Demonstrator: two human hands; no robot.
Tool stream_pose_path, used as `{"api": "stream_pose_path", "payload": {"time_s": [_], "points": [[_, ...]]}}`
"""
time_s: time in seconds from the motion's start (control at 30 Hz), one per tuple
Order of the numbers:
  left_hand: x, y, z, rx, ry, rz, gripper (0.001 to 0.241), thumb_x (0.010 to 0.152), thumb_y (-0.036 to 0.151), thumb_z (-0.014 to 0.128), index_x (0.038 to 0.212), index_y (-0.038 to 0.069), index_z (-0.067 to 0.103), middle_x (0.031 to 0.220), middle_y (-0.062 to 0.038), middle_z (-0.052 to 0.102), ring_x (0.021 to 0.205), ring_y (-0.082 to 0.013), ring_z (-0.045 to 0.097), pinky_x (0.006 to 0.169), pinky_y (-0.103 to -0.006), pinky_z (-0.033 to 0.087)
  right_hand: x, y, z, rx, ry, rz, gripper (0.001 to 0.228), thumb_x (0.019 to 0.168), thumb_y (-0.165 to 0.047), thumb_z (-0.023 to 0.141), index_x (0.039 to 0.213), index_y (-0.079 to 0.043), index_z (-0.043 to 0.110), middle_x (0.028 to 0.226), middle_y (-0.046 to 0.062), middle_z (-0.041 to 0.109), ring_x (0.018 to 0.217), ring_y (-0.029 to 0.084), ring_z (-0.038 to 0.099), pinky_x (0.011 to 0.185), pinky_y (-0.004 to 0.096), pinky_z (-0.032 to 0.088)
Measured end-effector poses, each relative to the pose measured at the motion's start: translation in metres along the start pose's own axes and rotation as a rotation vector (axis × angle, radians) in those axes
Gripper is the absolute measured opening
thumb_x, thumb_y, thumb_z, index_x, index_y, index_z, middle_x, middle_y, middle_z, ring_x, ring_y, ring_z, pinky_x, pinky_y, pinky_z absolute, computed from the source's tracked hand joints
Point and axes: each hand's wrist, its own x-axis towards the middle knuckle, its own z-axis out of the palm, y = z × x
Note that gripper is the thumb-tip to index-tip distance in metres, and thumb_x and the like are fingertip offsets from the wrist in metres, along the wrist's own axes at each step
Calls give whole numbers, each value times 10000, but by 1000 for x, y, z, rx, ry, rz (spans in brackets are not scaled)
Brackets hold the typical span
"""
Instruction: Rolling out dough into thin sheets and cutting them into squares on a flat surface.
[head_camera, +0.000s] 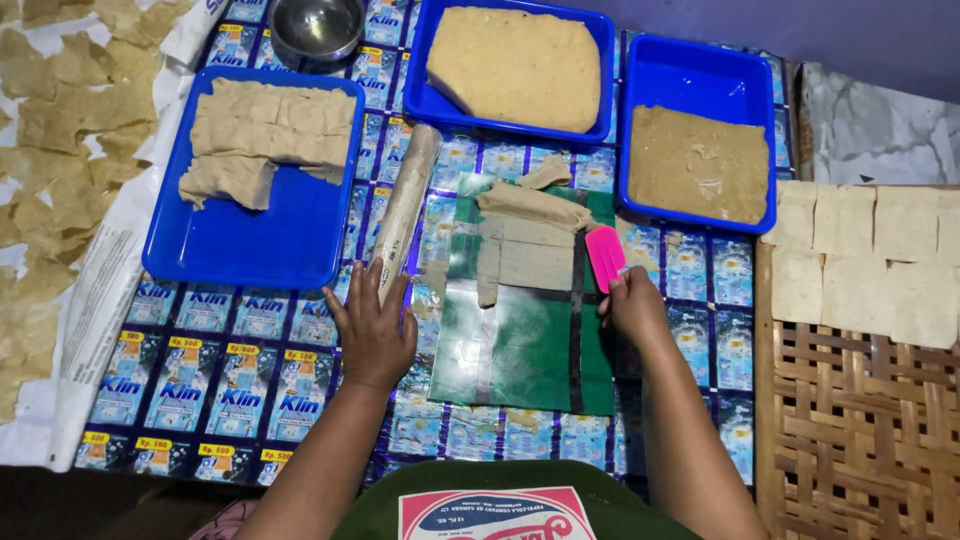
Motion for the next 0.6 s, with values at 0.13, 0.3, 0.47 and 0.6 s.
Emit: {"api": "stream_pose_path", "payload": {"time_s": [0.13, 0.3, 0.47, 0.6], "points": [[1, -1, 2, -6, 25, 6, 475, 913, 173, 578, 1387, 199, 614, 1584, -157, 452, 1533, -395, 333, 1191, -744, 50, 27, -40, 3, 73, 44, -139, 189, 1024, -211, 536, 1015, -42, 621, 682, 86, 720, 689, 282, 745, 754, 438, 568], [1, -3, -1, -23, 22, 27, 467, 924, 175, 571, 1389, 192, 609, 1580, -163, 446, 1529, -403, 331, 1176, -761, 52, 57, -37, 30, 107, -54, -52, 258, 996, -250, 596, 983, 1, 653, 753, 186, 737, 763, 331, 749, 720, 469, 595], [2, -3, -5, -100, -18, -82, 418, 953, 208, 581, 1367, 246, 624, 1600, -109, 431, 1527, -369, 334, 1167, -760, 15, -1, -8, 13, 292, -132, 172, 269, 1032, -155, 534, 958, 97, 593, 690, 259, 681, 549, 327, 700, 505, 426, 611], [16, -1, -9, -141, -34, -233, 366, 965, 242, 592, 1328, 268, 628, 1592, -85, 446, 1517, -346, 361, 1130, -796, -14, -35, 3, 31, 149, 49, 170, 283, 1058, -234, 521, 937, 3, 617, 632, 165, 717, 533, 283, 733, 542, 424, 619]]}}
